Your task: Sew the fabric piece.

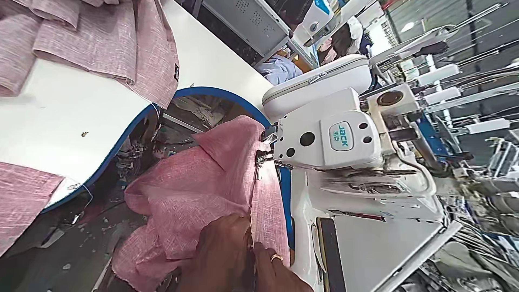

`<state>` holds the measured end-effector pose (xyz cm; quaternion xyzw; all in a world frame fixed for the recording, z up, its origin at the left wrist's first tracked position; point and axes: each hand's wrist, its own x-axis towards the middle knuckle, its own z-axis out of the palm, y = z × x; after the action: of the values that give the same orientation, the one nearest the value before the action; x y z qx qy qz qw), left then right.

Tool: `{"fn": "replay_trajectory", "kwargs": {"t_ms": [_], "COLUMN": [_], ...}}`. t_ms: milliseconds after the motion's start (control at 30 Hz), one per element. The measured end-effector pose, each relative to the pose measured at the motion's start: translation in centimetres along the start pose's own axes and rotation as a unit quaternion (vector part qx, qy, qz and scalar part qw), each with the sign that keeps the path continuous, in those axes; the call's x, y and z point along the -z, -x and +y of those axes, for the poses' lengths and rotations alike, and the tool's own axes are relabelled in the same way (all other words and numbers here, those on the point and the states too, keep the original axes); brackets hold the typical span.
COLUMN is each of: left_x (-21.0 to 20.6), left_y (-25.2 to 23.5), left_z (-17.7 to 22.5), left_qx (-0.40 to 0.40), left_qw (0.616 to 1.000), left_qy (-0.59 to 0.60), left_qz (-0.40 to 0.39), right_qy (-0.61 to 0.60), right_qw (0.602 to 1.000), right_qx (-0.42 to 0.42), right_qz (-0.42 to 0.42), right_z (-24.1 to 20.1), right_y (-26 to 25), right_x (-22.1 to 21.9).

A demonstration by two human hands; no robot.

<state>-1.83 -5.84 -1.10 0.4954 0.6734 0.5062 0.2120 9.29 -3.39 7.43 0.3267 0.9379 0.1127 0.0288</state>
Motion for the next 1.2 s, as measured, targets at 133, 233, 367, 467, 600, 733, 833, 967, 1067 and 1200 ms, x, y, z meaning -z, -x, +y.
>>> {"fn": "replay_trajectory", "kwargs": {"t_ms": [133, 233, 367, 467, 600, 733, 833, 967, 1067, 1200], "left_x": [-1.9, -2.1, -1.1, -0.4, 0.9, -1.3, -2.6, -2.8, -2.3, 0.2], "left_y": [-0.9, -2.4, -4.9, -4.3, -1.3, 1.1, 0.5, -1.6, -2.7, 1.7], "left_z": [-0.6, -0.7, -0.5, -0.6, -2.5, -0.2, -0.4, -1.2, -1.4, -1.1], "left_qx": [-0.040, -0.016, 0.024, 0.053, 0.075, -0.009, -0.038, -0.064, -0.106, -0.072], "left_qw": [0.991, 0.996, 0.998, 0.997, 0.993, 0.995, 0.992, 0.988, 0.978, 0.975], "left_qy": [-0.046, 0.009, 0.049, -0.012, -0.005, 0.063, -0.002, -0.040, -0.103, -0.167], "left_qz": [0.117, 0.092, 0.033, 0.059, 0.093, 0.079, 0.123, 0.134, 0.148, 0.129], "right_qy": [0.026, 0.019, 0.000, -0.068, -0.391, -0.205, -0.072, 0.005, -0.021, -0.040], "right_qw": [0.999, 0.998, 0.990, 0.976, 0.890, 0.950, 0.960, 0.960, 0.952, 0.971], "right_qx": [0.000, -0.006, -0.032, -0.078, -0.084, 0.077, 0.178, 0.200, 0.145, -0.015], "right_qz": [0.045, 0.065, 0.137, 0.191, 0.217, 0.221, 0.203, 0.197, 0.267, 0.236], "right_z": [0.2, 0.6, 2.0, 3.8, 6.3, 5.7, 4.0, 3.6, 3.9, 4.9], "right_y": [-1.4, -2.7, -4.9, -2.7, 2.0, 0.5, -1.5, -3.9, -4.3, -1.1], "right_x": [-0.9, -1.3, -2.7, -6.3, -9.0, -4.5, -4.0, -4.2, -6.5, -9.1]}}
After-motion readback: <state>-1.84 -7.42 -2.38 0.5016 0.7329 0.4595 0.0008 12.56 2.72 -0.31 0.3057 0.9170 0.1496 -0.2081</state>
